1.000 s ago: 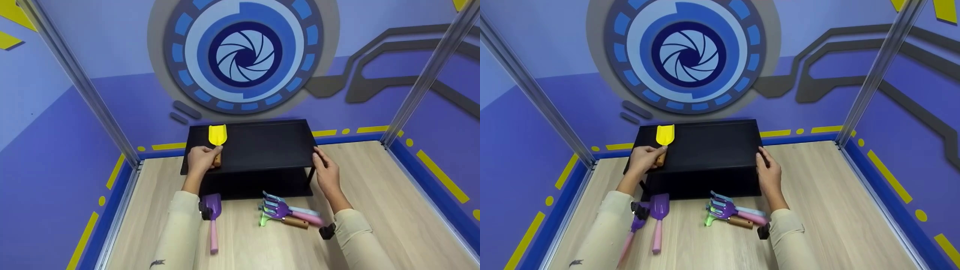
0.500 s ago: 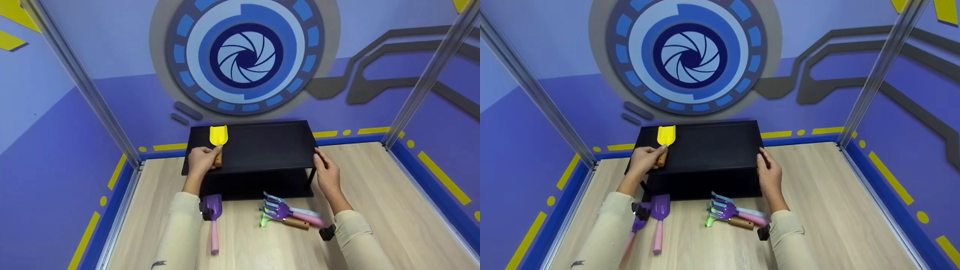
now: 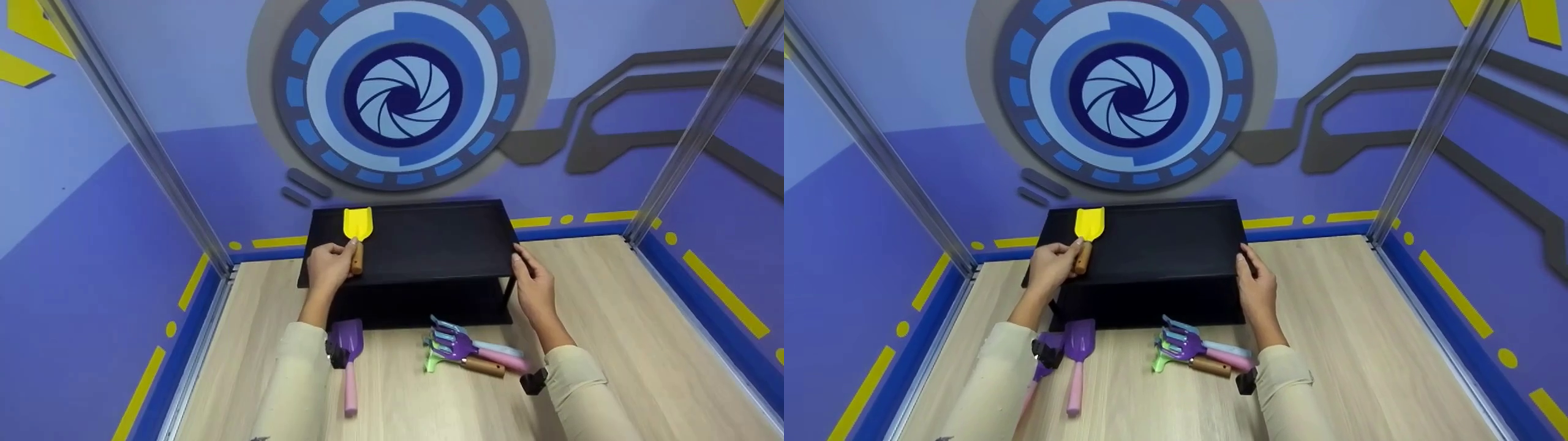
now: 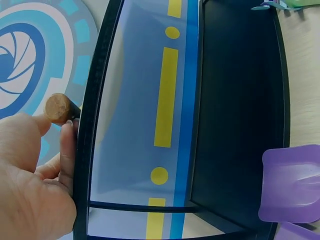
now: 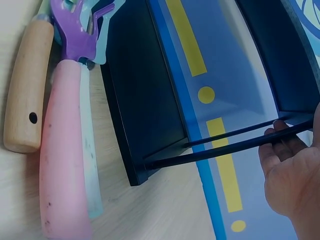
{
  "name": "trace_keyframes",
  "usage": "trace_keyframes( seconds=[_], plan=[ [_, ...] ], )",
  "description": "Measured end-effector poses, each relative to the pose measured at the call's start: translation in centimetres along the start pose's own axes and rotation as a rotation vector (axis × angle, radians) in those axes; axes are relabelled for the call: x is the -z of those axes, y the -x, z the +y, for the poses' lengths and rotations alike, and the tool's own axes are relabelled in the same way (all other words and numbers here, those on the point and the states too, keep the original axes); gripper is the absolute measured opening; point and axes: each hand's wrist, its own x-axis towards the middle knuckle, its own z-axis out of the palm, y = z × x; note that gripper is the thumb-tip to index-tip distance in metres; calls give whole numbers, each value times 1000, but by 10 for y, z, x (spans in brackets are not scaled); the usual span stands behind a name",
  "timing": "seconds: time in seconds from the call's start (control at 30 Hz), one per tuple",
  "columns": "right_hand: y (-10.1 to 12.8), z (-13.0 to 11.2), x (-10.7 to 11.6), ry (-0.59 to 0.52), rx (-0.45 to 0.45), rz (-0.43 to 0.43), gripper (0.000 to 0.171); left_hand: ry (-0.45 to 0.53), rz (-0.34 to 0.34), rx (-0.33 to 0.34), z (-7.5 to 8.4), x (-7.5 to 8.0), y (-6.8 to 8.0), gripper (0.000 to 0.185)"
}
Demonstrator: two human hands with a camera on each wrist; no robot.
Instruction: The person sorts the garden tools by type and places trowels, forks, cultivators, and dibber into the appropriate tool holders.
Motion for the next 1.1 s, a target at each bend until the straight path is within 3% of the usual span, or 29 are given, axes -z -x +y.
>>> trace_keyframes(
  seconds=[0.2,0.4,0.8,0.93,1.1],
  plan=[
    [8,-14,-1,-11,-9,-12,48,44,39,17,-4,4,6,38],
    [19,-31,-1,-27,-22,-37,49,225,55,-14,-11,9,13,35],
    [20,-33,1,-31,-20,-34,48,473,-35,-100,-39,23,40,28],
    [20,-33,1,-22,-24,-35,49,490,-37,-141,-49,26,48,27],
    [22,-38,4,6,-39,-31,49,392,-26,-136,-64,23,60,27]
  ],
)
